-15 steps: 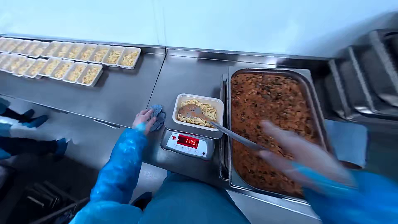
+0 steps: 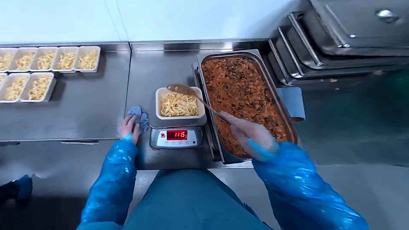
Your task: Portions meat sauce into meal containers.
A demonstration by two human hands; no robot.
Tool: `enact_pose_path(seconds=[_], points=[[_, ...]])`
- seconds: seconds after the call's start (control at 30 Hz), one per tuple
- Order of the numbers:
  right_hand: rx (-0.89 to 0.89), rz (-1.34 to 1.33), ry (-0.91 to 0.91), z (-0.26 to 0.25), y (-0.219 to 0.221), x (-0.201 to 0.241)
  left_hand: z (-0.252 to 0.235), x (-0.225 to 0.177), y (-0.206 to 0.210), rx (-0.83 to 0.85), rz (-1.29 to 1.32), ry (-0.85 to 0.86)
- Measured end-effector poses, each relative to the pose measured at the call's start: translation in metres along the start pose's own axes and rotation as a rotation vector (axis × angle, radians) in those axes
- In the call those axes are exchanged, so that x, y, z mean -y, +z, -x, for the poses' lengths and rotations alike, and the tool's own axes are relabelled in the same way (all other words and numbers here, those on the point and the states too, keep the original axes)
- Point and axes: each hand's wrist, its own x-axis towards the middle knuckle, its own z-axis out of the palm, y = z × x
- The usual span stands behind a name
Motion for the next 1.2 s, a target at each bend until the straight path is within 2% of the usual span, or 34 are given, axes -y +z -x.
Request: enact_pose_path(seconds=[0.13, 0.17, 0.27, 0.4, 0.63, 0.77, 0.83, 0.9, 0.97, 1.03, 1.13, 1.2], points=[[-0.145, -0.128, 0.051, 0.030, -0.021, -0.013, 0.048, -0.034, -0.008, -0.171, 0.266, -0.131], [-0.174, -0.146, 0.079, 0.037, -0.024, -0.016, 0.060, -0.044, -0.007, -0.167, 0.353, -0.158], [-0.242, -0.219, 0.174, 0.053, -0.026, -0.028, 0.079, -0.071, 0.010, -0.013, 0.530, -0.301], [-0.318, -0.305, 0.313, 0.065, -0.027, -0.036, 0.079, -0.082, 0.044, 0.155, 0.462, -0.446], [-0.383, -0.322, 0.501, 0.084, -0.028, -0.043, 0.070, -0.084, 0.054, 0.158, 0.391, -0.439], [-0.297, -0.059, 0.595, 0.096, -0.031, -0.061, 0.071, -0.082, 0.043, 0.183, 0.427, -0.391], [-0.183, 0.130, 0.691, 0.099, -0.036, -0.063, 0.075, -0.080, 0.040, 0.167, 0.443, -0.326], [0.010, 0.296, 0.835, 0.086, -0.034, -0.058, 0.075, -0.081, 0.038, 0.089, 0.449, -0.305], [0.163, 0.317, 0.964, 0.053, -0.023, -0.046, 0.075, -0.086, 0.034, -0.020, 0.487, -0.295], [0.248, 0.272, 0.993, 0.013, -0.016, -0.042, 0.071, -0.087, 0.036, -0.128, 0.529, -0.271], [0.270, 0.161, 0.912, -0.033, -0.011, -0.055, 0.064, -0.094, 0.038, -0.225, 0.564, -0.233], [0.241, 0.064, 0.814, -0.038, -0.019, -0.061, 0.056, -0.098, 0.036, -0.264, 0.573, -0.181]])
